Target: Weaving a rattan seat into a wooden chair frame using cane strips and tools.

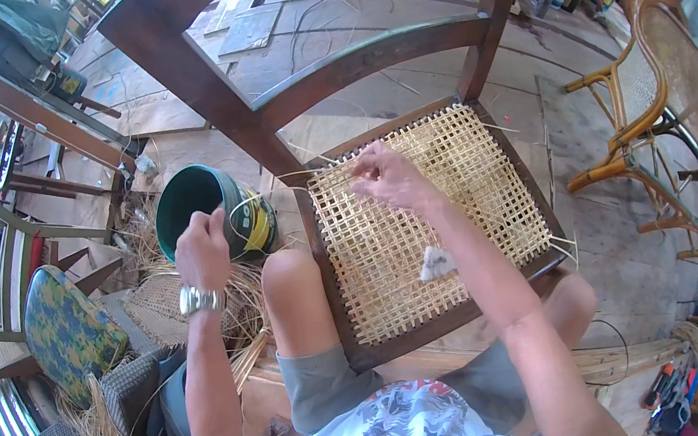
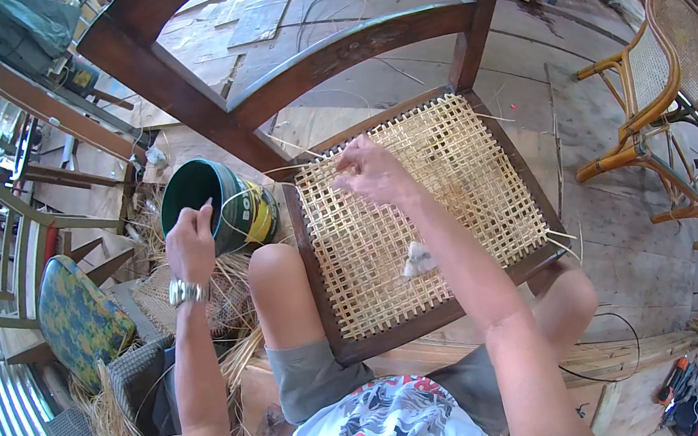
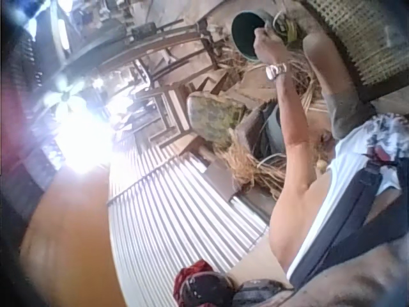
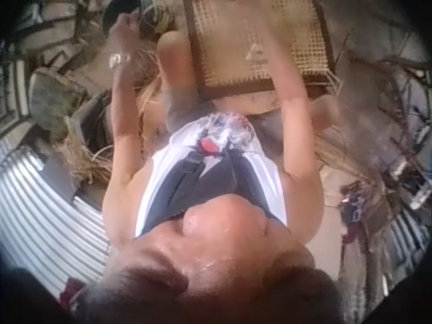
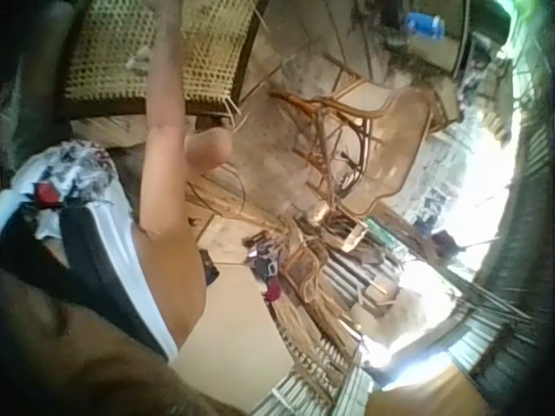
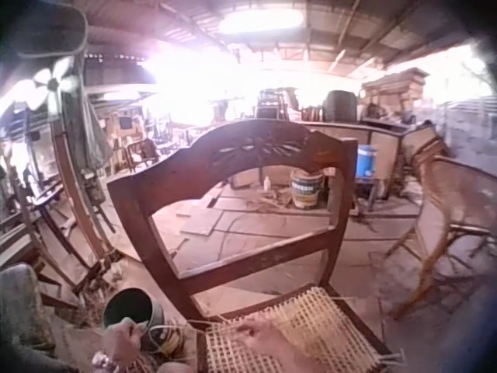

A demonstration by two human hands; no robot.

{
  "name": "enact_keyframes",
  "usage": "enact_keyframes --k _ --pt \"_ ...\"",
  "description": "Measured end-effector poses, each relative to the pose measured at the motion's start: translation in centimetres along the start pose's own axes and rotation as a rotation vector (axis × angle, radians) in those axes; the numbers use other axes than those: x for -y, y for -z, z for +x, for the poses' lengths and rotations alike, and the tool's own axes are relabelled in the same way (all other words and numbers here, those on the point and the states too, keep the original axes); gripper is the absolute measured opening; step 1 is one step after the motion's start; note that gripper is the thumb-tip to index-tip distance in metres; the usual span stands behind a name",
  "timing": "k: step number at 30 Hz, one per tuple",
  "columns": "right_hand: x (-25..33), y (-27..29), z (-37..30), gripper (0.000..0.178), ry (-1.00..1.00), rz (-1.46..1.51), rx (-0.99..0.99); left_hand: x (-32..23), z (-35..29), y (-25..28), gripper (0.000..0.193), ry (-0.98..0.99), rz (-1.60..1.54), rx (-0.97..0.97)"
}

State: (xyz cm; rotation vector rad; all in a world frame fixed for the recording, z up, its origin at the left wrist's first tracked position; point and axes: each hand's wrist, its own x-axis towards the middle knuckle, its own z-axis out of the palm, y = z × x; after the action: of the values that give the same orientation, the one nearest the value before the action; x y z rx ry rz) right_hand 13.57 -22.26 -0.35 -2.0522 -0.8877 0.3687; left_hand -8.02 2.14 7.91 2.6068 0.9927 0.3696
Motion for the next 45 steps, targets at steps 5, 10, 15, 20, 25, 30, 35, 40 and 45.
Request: enact_keyframes --k 5,10,15,20,25,30,35,40,45 --pt "-2.2 -1.2 2.9 0.029 0.167 0.032 -0.1 -9.3 -1.5 -1.2 0.051 -0.374 -0.171 0.354" --pt "-3.0 -1.6 7.0 0.038 0.571 -0.045 -0.08 -9.9 3.9 -10.2 0.038 -0.462 0.276 0.3" --pt "-7.0 -1.8 7.3 0.041 -0.089 0.962 0.248 -10.4 3.5 -10.9 0.033 -0.37 0.095 0.255" --pt "-2.8 -1.8 6.9 0.033 0.486 -0.337 -0.051 -9.8 4.5 -12.1 0.032 -0.328 -0.115 0.184" --pt "-2.1 -2.6 6.4 0.033 0.399 -0.424 -0.159 -10.3 5.1 -12.5 0.027 -0.339 -0.163 0.2" --pt "-0.4 -3.2 5.2 0.025 0.424 -0.301 -0.283 -9.3 1.7 -8.0 0.031 -0.323 -0.221 0.197" --pt "-0.6 -4.9 5.3 0.008 0.455 -0.265 -0.402 -6.1 1.9 -7.0 0.028 -0.373 -0.026 0.291" --pt "-2.1 -2.9 5.9 0.014 -0.045 0.706 -0.08 -8.0 2.7 -8.5 0.022 -0.416 0.098 0.252" --pt "0.5 -1.8 5.2 0.02 -0.168 0.249 -0.124 -9.9 2.9 -9.3 0.023 -0.394 0.218 0.318"
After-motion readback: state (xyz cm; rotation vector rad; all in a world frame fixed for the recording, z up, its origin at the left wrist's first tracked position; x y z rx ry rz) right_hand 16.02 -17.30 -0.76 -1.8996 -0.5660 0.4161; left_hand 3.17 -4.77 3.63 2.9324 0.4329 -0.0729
